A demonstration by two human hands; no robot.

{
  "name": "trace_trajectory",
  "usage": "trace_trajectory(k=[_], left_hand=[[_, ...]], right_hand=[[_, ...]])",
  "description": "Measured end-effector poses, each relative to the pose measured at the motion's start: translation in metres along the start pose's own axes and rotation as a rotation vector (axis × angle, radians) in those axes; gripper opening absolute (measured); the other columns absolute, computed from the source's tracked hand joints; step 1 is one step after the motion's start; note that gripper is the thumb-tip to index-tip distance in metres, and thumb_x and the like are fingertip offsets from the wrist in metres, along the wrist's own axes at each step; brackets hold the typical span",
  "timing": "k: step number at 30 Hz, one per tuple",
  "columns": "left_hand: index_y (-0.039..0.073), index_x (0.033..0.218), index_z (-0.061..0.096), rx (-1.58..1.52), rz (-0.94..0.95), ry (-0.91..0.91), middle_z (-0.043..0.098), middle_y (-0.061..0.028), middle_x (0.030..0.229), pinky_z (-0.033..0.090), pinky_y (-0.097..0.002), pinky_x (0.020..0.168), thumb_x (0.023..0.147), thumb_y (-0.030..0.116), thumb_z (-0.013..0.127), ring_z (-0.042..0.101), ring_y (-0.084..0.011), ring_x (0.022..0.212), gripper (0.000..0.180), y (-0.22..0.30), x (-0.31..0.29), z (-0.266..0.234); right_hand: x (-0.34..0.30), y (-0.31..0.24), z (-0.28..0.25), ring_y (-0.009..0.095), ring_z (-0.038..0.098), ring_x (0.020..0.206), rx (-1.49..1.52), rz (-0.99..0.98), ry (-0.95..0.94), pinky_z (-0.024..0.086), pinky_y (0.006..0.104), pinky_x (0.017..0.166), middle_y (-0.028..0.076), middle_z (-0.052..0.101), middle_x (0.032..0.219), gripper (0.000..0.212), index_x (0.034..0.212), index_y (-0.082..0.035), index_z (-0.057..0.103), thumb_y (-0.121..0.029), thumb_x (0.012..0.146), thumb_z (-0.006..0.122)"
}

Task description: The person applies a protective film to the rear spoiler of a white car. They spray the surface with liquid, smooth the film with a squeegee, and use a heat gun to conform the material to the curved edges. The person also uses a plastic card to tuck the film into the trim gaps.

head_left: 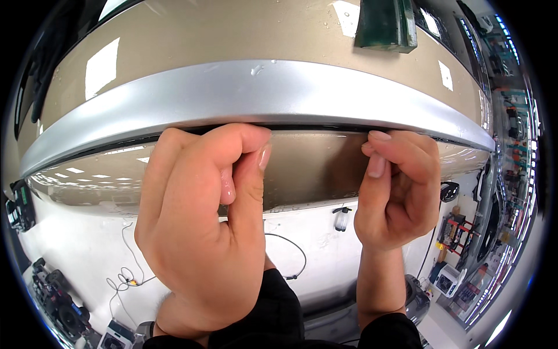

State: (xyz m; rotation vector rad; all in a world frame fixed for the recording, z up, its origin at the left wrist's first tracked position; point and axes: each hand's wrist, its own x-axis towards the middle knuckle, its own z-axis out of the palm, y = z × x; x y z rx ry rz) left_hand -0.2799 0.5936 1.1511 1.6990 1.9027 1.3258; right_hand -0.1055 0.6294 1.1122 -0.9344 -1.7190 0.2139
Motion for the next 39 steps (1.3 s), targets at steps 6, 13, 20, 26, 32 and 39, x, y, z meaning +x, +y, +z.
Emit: trace_trajectory(k=[6, 13, 20, 26, 32, 39], left_hand=[[0.005, 0.094, 0.070, 0.114, 0.053, 0.051, 0.043, 0.0012, 0.072, 0.029, -0.0246, 0.055, 0.090, -0.001, 0.072, 0.034, -0.0094, 0.061, 0.007, -0.006, -0.012, 0.008], [0.005, 0.095, 0.071, 0.025, 0.109, 0.035, 0.043, 0.0005, 0.072, 0.029, -0.0251, 0.055, 0.090, -0.003, 0.071, 0.035, -0.0100, 0.061, 0.009, -0.019, -0.022, 0.004], [0.002, 0.097, 0.071, -0.053, 0.109, 0.025, 0.043, 0.0005, 0.074, 0.030, -0.0225, 0.055, 0.086, -0.010, 0.072, 0.036, -0.0079, 0.063, 0.017, -0.031, -0.036, -0.003], [0.005, 0.098, 0.071, -0.125, 0.129, 0.085, 0.060, 0.0019, 0.075, 0.032, -0.0225, 0.052, 0.079, -0.011, 0.079, 0.038, -0.0100, 0.060, 0.027, -0.063, -0.057, -0.030], [0.004, 0.098, 0.068, -0.120, 0.178, 0.047, 0.072, -0.0025, 0.087, 0.033, -0.0226, 0.052, 0.080, -0.010, 0.079, 0.038, -0.0100, 0.060, 0.026, -0.080, -0.066, -0.052], [0.005, 0.099, 0.069, -0.049, 0.181, 0.060, 0.072, -0.0023, 0.087, 0.034, -0.0223, 0.052, 0.080, -0.009, 0.079, 0.040, -0.0098, 0.061, 0.026, -0.090, -0.076, -0.073]], right_hand=[[0.000, -0.014, -0.003, 0.020, 0.060, 0.070, -0.036, 0.057, -0.061, 0.048, 0.0258, 0.061, 0.010, 0.067, 0.083, 0.035, 0.100, 0.004, 0.069, 0.015, 0.067, 0.066], [0.012, -0.034, 0.005, 0.017, 0.060, 0.067, -0.170, -0.078, -0.356, 0.049, 0.0264, 0.057, 0.008, 0.065, 0.085, 0.033, 0.106, 0.001, 0.074, 0.013, 0.075, 0.073], [0.009, -0.048, 0.014, 0.020, 0.061, 0.065, -0.209, -0.034, -0.387, 0.049, 0.0285, 0.055, 0.010, 0.064, 0.083, 0.027, 0.102, 0.002, 0.072, 0.011, 0.077, 0.075], [0.022, -0.064, 0.016, 0.021, 0.060, 0.064, -0.349, -0.038, -0.530, 0.049, 0.0287, 0.056, 0.010, 0.063, 0.082, 0.023, 0.095, 0.002, 0.068, 0.012, 0.075, 0.074], [0.032, -0.080, 0.014, 0.023, 0.060, 0.063, -0.444, -0.205, -0.678, 0.050, 0.0292, 0.055, 0.011, 0.059, 0.081, 0.029, 0.093, 0.003, 0.065, 0.014, 0.068, 0.073], [0.033, -0.088, 0.018, 0.023, 0.058, 0.061, -0.514, -0.282, -0.788, 0.049, 0.0303, 0.053, 0.011, 0.055, 0.080, 0.029, 0.092, 0.006, 0.063, 0.014, 0.066, 0.071]])
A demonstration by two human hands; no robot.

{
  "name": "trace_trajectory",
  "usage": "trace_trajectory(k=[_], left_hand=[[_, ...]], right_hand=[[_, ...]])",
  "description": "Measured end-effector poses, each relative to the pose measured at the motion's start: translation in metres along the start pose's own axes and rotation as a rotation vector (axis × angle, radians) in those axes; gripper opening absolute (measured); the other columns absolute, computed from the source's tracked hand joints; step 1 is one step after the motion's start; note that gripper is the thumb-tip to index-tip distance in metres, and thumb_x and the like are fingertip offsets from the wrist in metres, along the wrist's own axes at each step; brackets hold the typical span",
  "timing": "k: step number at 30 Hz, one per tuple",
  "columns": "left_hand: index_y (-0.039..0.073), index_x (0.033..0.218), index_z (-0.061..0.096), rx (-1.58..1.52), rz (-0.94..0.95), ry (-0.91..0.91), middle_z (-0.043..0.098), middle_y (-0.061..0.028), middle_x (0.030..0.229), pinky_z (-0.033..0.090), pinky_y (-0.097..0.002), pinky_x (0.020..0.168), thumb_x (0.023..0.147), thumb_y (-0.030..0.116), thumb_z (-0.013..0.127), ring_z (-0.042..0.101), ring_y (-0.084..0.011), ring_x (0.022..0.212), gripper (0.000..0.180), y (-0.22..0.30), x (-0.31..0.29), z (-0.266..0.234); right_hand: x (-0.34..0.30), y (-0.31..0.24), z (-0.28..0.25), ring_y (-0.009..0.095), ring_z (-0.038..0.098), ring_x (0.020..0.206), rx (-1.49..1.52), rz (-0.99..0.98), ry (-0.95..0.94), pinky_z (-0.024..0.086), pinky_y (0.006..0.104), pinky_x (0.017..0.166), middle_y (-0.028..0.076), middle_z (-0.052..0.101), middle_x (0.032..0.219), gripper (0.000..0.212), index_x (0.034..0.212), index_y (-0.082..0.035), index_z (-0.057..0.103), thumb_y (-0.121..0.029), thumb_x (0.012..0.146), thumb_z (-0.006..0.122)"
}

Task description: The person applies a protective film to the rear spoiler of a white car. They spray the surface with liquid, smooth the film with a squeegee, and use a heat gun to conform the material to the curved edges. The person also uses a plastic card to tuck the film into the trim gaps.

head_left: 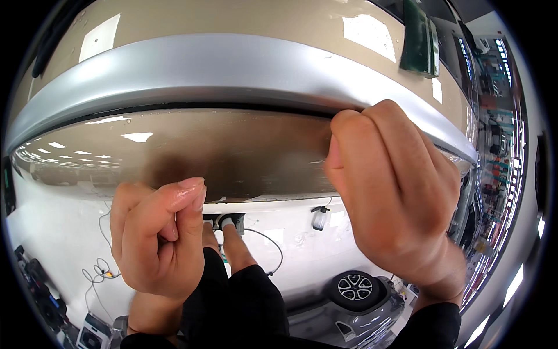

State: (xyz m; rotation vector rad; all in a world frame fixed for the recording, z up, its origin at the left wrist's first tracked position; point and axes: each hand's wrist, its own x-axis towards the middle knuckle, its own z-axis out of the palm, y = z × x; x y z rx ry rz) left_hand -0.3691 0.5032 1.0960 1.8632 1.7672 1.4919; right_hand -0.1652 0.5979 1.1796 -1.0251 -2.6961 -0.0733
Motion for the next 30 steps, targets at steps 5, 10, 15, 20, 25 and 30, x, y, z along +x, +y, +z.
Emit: trace_trajectory(k=[5, 10, 15, 20, 25, 30], left_hand=[[0.002, 0.105, 0.067, 0.035, 0.080, -0.093, 0.057, -0.0022, 0.084, 0.038, -0.0218, 0.058, 0.085, -0.013, 0.071, 0.039, -0.0096, 0.064, 0.025, 0.001, 0.008, -0.004], [0.002, 0.117, 0.074, -0.031, 0.271, -0.216, 0.056, -0.0025, 0.078, 0.039, -0.0258, 0.056, 0.072, -0.010, 0.077, 0.045, -0.0141, 0.062, 0.046, -0.006, 0.038, 0.022], [0.003, 0.121, 0.074, 0.135, 0.461, -0.178, 0.052, -0.0025, 0.076, 0.043, -0.0285, 0.056, 0.061, -0.007, 0.079, 0.050, -0.0164, 0.062, 0.061, -0.009, 0.046, 0.036], [0.004, 0.118, 0.076, 0.165, 0.532, -0.192, 0.052, -0.0017, 0.078, 0.041, -0.0282, 0.056, 0.062, -0.006, 0.079, 0.050, -0.0163, 0.064, 0.057, -0.021, 0.050, 0.031], [0.004, 0.115, 0.077, 0.221, 0.545, -0.270, 0.051, -0.0010, 0.080, 0.040, -0.0279, 0.056, 0.065, -0.006, 0.079, 0.049, -0.0162, 0.064, 0.051, -0.019, 0.058, 0.020], [0.001, 0.115, 0.076, 0.361, 0.622, -0.319, 0.051, -0.0014, 0.081, 0.040, -0.0275, 0.055, 0.070, -0.008, 0.078, 0.047, -0.0167, 0.064, 0.046, -0.016, 0.065, 0.017]], right_hand=[[0.000, -0.001, 0.011, 0.022, 0.058, 0.061, -0.015, -0.033, 0.038, 0.048, 0.0313, 0.052, 0.011, 0.054, 0.078, 0.025, 0.089, 0.004, 0.061, 0.014, 0.067, 0.069], [0.000, 0.002, 0.025, 0.022, 0.057, 0.061, -0.019, -0.098, 0.117, 0.048, 0.0325, 0.051, 0.011, 0.054, 0.077, 0.021, 0.086, 0.003, 0.060, 0.013, 0.070, 0.070], [-0.007, 0.003, 0.038, 0.023, 0.061, 0.064, 0.049, -0.095, 0.183, 0.051, 0.0330, 0.054, 0.012, 0.060, 0.080, 0.019, 0.088, 0.005, 0.063, 0.008, 0.073, 0.075], [-0.015, 0.006, 0.049, 0.023, 0.064, 0.067, 0.084, -0.169, 0.314, 0.054, 0.0313, 0.056, 0.012, 0.064, 0.086, 0.026, 0.095, 0.007, 0.070, 0.004, 0.070, 0.076], [-0.020, 0.006, 0.044, 0.022, 0.063, 0.065, 0.050, -0.171, 0.279, 0.055, 0.0319, 0.055, 0.010, 0.062, 0.085, 0.036, 0.103, 0.007, 0.073, 0.003, 0.067, 0.074], [-0.022, 0.010, 0.043, 0.020, 0.062, 0.064, 0.143, -0.049, 0.282, 0.053, 0.0311, 0.054, 0.005, 0.059, 0.086, 0.052, 0.115, 0.000, 0.072, 0.007, 0.064, 0.075]])
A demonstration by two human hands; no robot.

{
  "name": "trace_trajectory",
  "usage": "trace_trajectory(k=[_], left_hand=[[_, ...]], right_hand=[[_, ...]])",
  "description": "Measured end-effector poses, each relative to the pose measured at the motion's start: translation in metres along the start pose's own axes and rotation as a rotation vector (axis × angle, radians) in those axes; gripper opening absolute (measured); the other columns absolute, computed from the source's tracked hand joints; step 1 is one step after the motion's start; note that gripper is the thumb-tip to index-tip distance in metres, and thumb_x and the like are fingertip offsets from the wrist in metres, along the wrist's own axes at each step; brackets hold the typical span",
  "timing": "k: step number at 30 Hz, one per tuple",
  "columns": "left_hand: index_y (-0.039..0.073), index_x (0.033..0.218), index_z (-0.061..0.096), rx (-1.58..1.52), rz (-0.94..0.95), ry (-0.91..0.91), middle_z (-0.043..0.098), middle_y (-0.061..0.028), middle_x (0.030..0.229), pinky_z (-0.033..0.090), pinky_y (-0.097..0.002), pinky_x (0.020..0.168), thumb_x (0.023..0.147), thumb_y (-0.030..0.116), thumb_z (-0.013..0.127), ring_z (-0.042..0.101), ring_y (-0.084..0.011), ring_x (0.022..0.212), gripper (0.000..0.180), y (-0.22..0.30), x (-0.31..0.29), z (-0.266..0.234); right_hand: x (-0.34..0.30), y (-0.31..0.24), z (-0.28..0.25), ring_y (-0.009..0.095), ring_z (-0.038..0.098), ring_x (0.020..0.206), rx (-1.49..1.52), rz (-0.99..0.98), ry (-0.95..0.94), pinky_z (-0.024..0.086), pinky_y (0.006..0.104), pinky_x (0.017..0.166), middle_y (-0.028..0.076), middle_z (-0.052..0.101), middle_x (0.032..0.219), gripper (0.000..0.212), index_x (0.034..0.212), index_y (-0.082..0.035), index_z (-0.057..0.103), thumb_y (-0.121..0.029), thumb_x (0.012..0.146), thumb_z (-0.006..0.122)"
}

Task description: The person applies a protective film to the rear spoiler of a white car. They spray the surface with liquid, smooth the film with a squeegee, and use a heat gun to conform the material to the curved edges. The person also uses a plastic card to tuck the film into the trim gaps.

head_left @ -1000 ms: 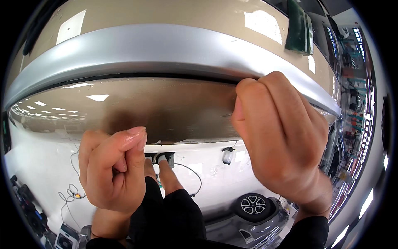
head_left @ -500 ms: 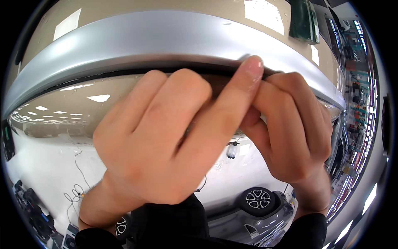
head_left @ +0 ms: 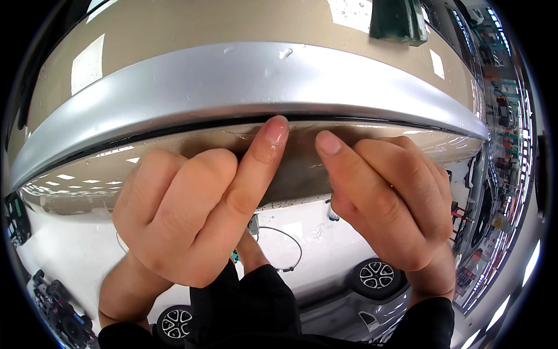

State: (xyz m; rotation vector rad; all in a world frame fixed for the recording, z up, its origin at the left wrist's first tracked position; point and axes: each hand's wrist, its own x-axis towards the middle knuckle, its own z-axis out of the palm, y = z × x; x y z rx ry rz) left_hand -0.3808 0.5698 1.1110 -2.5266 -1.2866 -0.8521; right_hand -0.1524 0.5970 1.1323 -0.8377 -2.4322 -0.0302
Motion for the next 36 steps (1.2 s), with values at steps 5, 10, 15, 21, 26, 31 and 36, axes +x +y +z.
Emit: trace_trajectory(k=[5, 10, 15, 21, 26, 31, 36], left_hand=[[-0.001, 0.114, 0.075, -0.010, 0.046, 0.064, 0.053, -0.0028, 0.082, 0.041, -0.0288, 0.054, 0.070, -0.008, 0.078, 0.047, -0.0176, 0.063, 0.045, -0.005, 0.002, 0.004], [-0.002, 0.115, 0.075, -0.066, 0.014, -0.019, 0.053, -0.0032, 0.081, 0.041, -0.0287, 0.054, 0.071, -0.007, 0.077, 0.048, -0.0178, 0.062, 0.044, -0.005, 0.004, -0.001], [-0.002, 0.113, 0.075, -0.066, 0.040, 0.048, 0.052, -0.0030, 0.078, 0.041, -0.0282, 0.052, 0.071, -0.006, 0.076, 0.047, -0.0175, 0.061, 0.043, -0.004, 0.008, 0.005], [-0.002, 0.113, 0.076, -0.058, 0.052, 0.039, 0.051, -0.0025, 0.078, 0.041, -0.0283, 0.052, 0.070, -0.008, 0.076, 0.046, -0.0172, 0.061, 0.043, -0.003, 0.010, 0.005], [0.000, 0.115, 0.075, -0.041, 0.057, 0.018, 0.051, -0.0022, 0.084, 0.042, -0.0276, 0.054, 0.070, -0.008, 0.076, 0.047, -0.0164, 0.063, 0.045, -0.008, 0.006, 0.000], [0.000, 0.117, 0.075, -0.056, 0.057, 0.008, 0.050, -0.0024, 0.088, 0.042, -0.0277, 0.055, 0.073, -0.006, 0.075, 0.046, -0.0155, 0.063, 0.044, -0.008, 0.007, 0.000], [0.001, 0.117, 0.075, -0.048, 0.073, 0.036, 0.050, -0.0031, 0.090, 0.042, -0.0279, 0.055, 0.076, -0.005, 0.071, 0.047, -0.0156, 0.063, 0.041, -0.007, 0.007, 0.002]], right_hand=[[0.012, 0.006, 0.003, 0.016, 0.058, 0.062, -0.031, -0.054, -0.004, 0.051, 0.0284, 0.052, 0.005, 0.058, 0.084, 0.051, 0.111, 0.000, 0.075, 0.009, 0.061, 0.073], [0.009, 0.007, 0.004, 0.014, 0.053, 0.060, -0.085, -0.088, -0.010, 0.050, 0.0274, 0.051, 0.003, 0.056, 0.083, 0.046, 0.104, 0.003, 0.077, 0.003, 0.058, 0.071], [0.001, 0.021, -0.009, 0.016, 0.056, 0.063, -0.027, -0.202, -0.097, 0.051, 0.0293, 0.052, 0.003, 0.056, 0.083, 0.043, 0.105, 0.001, 0.077, 0.000, 0.062, 0.073], [0.013, 0.014, -0.017, 0.016, 0.060, 0.062, 0.069, 0.059, -0.136, 0.054, 0.0300, 0.055, 0.002, 0.059, 0.080, 0.051, 0.118, -0.006, 0.073, 0.006, 0.069, 0.073], [0.018, 0.012, -0.015, 0.014, 0.060, 0.062, -0.051, -0.002, -0.155, 0.055, 0.0280, 0.056, -0.001, 0.058, 0.075, 0.049, 0.115, -0.008, 0.075, 0.006, 0.068, 0.073], [0.021, 0.011, -0.017, 0.014, 0.060, 0.062, -0.016, 0.008, -0.166, 0.054, 0.0280, 0.056, -0.001, 0.059, 0.075, 0.040, 0.112, -0.009, 0.076, -0.003, 0.072, 0.075], [0.022, 0.010, -0.018, 0.014, 0.061, 0.063, -0.006, 0.011, -0.188, 0.054, 0.0290, 0.057, -0.001, 0.060, 0.076, 0.036, 0.110, -0.010, 0.076, -0.006, 0.074, 0.075]])
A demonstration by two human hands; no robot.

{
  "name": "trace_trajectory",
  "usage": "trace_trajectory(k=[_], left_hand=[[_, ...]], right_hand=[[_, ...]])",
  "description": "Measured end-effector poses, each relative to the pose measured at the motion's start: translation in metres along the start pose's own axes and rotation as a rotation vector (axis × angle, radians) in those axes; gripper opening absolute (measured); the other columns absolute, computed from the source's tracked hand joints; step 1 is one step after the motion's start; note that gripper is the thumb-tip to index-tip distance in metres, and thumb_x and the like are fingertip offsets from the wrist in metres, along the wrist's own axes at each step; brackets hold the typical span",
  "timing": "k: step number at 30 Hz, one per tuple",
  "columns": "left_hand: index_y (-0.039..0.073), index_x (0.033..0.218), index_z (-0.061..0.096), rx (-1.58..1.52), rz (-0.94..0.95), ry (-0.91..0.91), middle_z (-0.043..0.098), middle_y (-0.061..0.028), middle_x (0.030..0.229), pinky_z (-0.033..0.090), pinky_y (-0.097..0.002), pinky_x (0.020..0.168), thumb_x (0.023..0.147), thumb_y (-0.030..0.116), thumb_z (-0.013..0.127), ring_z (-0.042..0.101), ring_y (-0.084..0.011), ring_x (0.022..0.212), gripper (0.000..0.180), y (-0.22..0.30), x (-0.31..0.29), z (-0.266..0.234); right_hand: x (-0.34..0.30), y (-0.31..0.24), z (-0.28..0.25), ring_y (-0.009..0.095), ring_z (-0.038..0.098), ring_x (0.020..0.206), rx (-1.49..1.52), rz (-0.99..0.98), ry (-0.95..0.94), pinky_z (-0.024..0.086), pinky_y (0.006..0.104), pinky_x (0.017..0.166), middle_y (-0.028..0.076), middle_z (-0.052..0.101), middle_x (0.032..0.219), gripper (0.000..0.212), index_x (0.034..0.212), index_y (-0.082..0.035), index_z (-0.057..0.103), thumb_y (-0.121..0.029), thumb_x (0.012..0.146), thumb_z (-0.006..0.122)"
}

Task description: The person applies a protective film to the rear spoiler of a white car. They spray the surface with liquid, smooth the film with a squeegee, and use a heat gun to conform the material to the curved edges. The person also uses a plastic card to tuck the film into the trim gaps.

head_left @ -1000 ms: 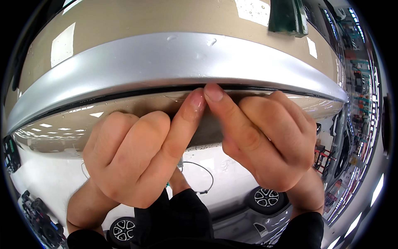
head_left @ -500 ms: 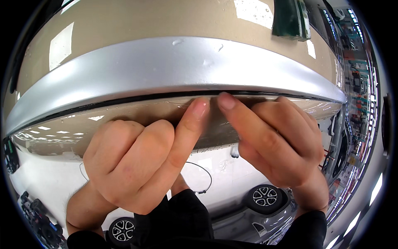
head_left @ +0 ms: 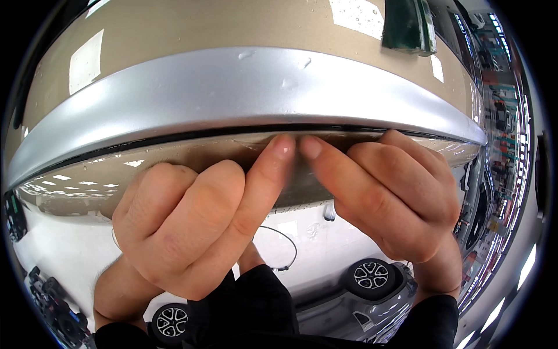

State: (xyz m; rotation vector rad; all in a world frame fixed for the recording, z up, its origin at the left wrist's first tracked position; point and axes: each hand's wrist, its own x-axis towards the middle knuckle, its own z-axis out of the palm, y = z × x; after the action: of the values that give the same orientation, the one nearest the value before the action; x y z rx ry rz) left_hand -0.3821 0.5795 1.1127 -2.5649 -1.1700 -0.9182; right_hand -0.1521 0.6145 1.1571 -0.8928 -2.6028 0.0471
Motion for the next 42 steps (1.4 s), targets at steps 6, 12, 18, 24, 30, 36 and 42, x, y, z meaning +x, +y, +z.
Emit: trace_trajectory(k=[6, 12, 18, 24, 30, 36, 42], left_hand=[[0.000, 0.116, 0.075, 0.009, 0.014, 0.025, 0.050, -0.0034, 0.091, 0.042, -0.0276, 0.055, 0.072, -0.005, 0.072, 0.046, -0.0154, 0.063, 0.045, 0.001, -0.001, 0.004], [0.000, 0.114, 0.076, 0.015, 0.020, 0.105, 0.050, -0.0033, 0.091, 0.041, -0.0266, 0.053, 0.071, -0.003, 0.074, 0.046, -0.0151, 0.062, 0.044, 0.002, -0.005, 0.011], [-0.001, 0.112, 0.076, 0.004, 0.038, 0.152, 0.049, -0.0036, 0.090, 0.042, -0.0264, 0.053, 0.069, -0.001, 0.076, 0.046, -0.0151, 0.062, 0.043, 0.001, -0.011, 0.019], [-0.001, 0.112, 0.076, -0.011, 0.038, 0.203, 0.049, -0.0037, 0.090, 0.043, -0.0265, 0.053, 0.069, -0.001, 0.076, 0.045, -0.0154, 0.063, 0.044, -0.001, -0.017, 0.019], [-0.001, 0.113, 0.076, 0.002, 0.024, 0.091, 0.050, -0.0033, 0.089, 0.043, -0.0270, 0.055, 0.072, -0.004, 0.076, 0.047, -0.0166, 0.065, 0.041, -0.004, -0.026, 0.005], [-0.003, 0.116, 0.074, -0.001, -0.040, -0.032, 0.056, -0.0050, 0.092, 0.046, -0.0313, 0.061, 0.081, -0.004, 0.074, 0.052, -0.0200, 0.069, 0.036, 0.004, -0.021, -0.010], [-0.003, 0.118, 0.073, 0.017, -0.048, -0.113, 0.056, -0.0054, 0.091, 0.048, -0.0320, 0.064, 0.082, -0.003, 0.073, 0.052, -0.0206, 0.071, 0.036, 0.008, -0.016, -0.014]], right_hand=[[-0.004, 0.002, -0.002, 0.015, 0.061, 0.063, 0.011, 0.016, 0.013, 0.054, 0.0296, 0.060, 0.000, 0.062, 0.077, 0.040, 0.108, -0.009, 0.076, 0.002, 0.070, 0.073], [-0.005, 0.004, 0.001, 0.016, 0.062, 0.064, 0.022, -0.015, 0.002, 0.055, 0.0296, 0.060, 0.001, 0.063, 0.077, 0.040, 0.108, -0.008, 0.076, 0.003, 0.069, 0.073], [-0.008, 0.007, 0.011, 0.015, 0.062, 0.062, 0.074, -0.069, 0.045, 0.052, 0.0287, 0.055, 0.004, 0.064, 0.076, 0.039, 0.110, -0.003, 0.075, 0.004, 0.072, 0.070], [-0.018, -0.003, 0.010, 0.015, 0.061, 0.063, 0.050, 0.067, 0.084, 0.052, 0.0280, 0.057, 0.008, 0.068, 0.083, 0.037, 0.116, 0.004, 0.071, 0.009, 0.080, 0.065], [-0.029, -0.012, 0.032, 0.014, 0.055, 0.060, 0.033, 0.082, 0.186, 0.049, 0.0284, 0.055, 0.008, 0.065, 0.081, 0.046, 0.123, 0.003, 0.070, 0.010, 0.078, 0.063], [-0.011, -0.017, 0.029, 0.015, 0.049, 0.052, 0.051, 0.008, 0.154, 0.045, 0.0297, 0.047, 0.002, 0.053, 0.070, 0.049, 0.121, -0.002, 0.073, 0.003, 0.073, 0.068], [-0.034, -0.010, 0.022, 0.014, 0.053, 0.053, -0.080, 0.136, 0.244, 0.047, 0.0281, 0.049, 0.006, 0.064, 0.074, 0.040, 0.118, 0.002, 0.072, 0.008, 0.079, 0.068]])
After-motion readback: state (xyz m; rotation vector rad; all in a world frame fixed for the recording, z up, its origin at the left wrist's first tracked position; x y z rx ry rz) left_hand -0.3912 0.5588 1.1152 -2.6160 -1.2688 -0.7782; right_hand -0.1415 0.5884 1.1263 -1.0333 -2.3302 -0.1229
